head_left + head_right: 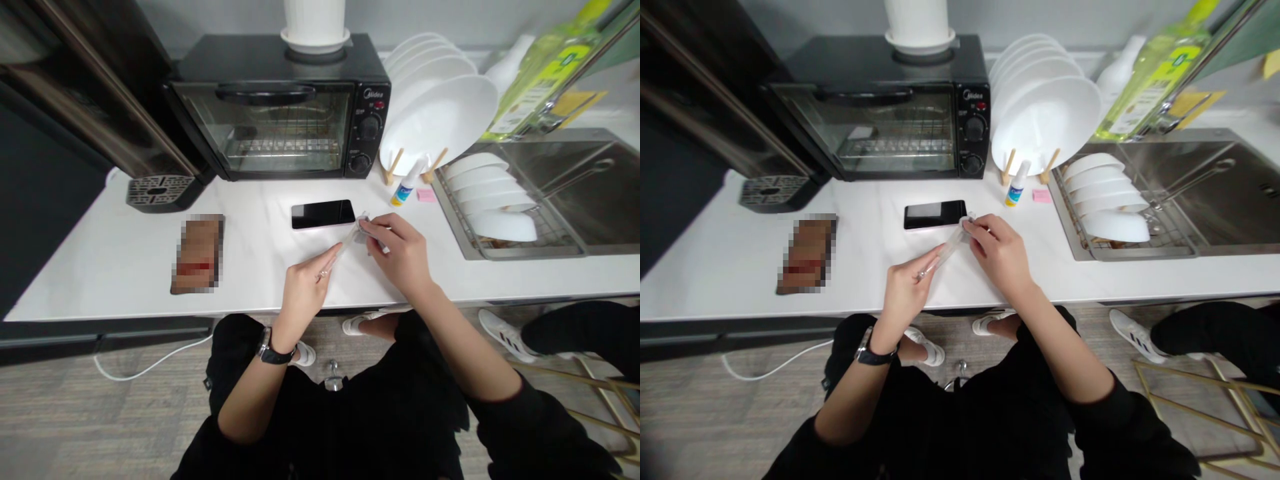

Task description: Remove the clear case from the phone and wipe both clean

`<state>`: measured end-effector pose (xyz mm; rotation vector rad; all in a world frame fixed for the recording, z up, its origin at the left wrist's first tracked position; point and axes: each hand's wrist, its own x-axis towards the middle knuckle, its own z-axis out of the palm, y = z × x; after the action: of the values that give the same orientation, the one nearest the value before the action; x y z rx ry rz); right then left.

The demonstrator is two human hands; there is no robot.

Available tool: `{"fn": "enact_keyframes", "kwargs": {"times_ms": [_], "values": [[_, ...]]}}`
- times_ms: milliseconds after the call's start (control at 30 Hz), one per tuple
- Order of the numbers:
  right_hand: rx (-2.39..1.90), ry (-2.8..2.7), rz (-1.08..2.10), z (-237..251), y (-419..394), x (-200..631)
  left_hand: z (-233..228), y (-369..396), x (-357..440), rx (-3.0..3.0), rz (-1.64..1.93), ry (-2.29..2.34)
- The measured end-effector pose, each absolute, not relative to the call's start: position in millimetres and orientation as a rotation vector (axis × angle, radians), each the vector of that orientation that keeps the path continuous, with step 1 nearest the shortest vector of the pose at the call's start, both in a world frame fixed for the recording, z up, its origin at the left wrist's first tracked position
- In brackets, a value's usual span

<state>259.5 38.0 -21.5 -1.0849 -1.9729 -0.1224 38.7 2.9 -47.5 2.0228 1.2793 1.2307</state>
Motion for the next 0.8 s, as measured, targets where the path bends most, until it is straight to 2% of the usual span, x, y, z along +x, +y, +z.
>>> {"fn": "enact_keyframes", "kwargs": {"times_ms": [367, 800], "values": [[-0.801, -2.179, -0.145, -10, -21, 214, -45, 2, 36, 2.052, 1.218, 1.235], [-1.148, -1.919, -0.111, -16, 41, 274, -49, 2, 36, 2.093, 1.224, 1.217]]}}
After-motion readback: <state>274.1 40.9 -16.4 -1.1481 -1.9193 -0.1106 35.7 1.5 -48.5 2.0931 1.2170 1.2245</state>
